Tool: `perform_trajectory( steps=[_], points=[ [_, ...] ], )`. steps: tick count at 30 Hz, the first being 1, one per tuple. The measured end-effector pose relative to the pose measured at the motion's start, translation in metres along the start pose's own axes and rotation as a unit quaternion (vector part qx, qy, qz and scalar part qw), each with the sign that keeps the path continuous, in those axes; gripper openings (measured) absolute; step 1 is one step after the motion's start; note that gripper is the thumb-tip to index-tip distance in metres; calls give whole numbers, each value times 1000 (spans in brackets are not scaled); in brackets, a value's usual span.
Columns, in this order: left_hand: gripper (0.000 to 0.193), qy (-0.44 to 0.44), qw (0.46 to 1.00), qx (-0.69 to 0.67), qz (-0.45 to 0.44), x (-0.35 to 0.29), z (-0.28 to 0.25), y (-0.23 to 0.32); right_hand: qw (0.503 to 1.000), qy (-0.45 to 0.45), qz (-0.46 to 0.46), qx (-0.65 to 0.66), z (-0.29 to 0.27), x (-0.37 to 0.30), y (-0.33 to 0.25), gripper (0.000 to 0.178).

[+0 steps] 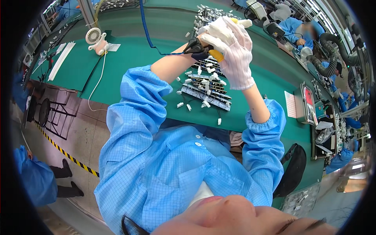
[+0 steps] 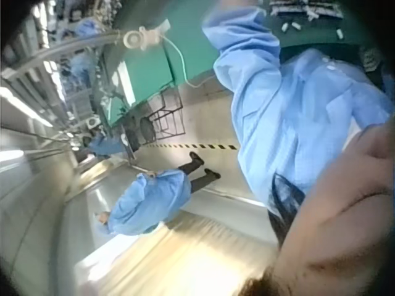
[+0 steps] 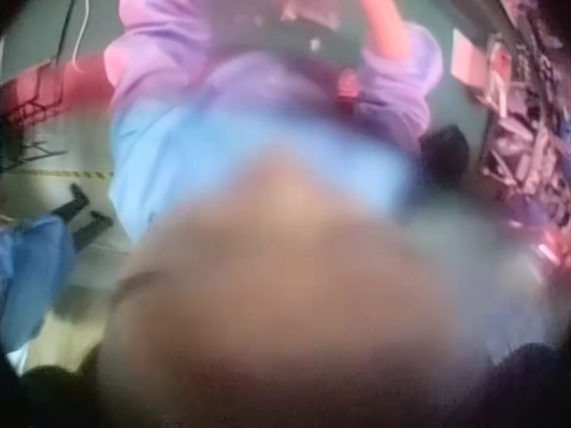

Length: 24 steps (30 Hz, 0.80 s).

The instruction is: Manually assembling and inspecting circuit boards by attaching components and using an electric torque screwdriver.

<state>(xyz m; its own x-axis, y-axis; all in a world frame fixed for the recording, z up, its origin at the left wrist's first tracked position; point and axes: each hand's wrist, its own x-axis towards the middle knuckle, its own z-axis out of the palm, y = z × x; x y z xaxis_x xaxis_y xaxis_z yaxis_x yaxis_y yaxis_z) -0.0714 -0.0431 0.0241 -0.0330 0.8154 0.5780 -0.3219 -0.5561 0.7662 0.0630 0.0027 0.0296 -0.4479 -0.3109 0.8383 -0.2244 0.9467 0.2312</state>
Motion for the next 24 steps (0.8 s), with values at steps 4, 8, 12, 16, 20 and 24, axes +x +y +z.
perform_trajectory(
  steps=[4, 8, 12, 16, 20, 24],
  points=[
    [45, 10, 1000, -16, -10, 2, -12, 10, 997, 53, -42, -21, 5, 5, -6, 47],
    [28, 81, 978, -164, -97, 14, -8, 25, 994, 65, -31, -80, -3, -6, -15, 28],
    [25, 215, 891, -386, -108, 11, -12, 60, 996, 64, 1, -55, 5, -16, -26, 33],
    [18, 158, 767, -606, -137, 7, -51, 43, 997, 58, -27, -31, 2, -14, -37, 31],
    [29, 226, 953, -164, -120, -12, 7, 42, 997, 68, 8, -39, 18, -4, -46, 27],
    [22, 267, 927, -247, -88, -50, -1, 44, 998, 54, 13, 15, 15, 10, -75, 30]
  ],
)
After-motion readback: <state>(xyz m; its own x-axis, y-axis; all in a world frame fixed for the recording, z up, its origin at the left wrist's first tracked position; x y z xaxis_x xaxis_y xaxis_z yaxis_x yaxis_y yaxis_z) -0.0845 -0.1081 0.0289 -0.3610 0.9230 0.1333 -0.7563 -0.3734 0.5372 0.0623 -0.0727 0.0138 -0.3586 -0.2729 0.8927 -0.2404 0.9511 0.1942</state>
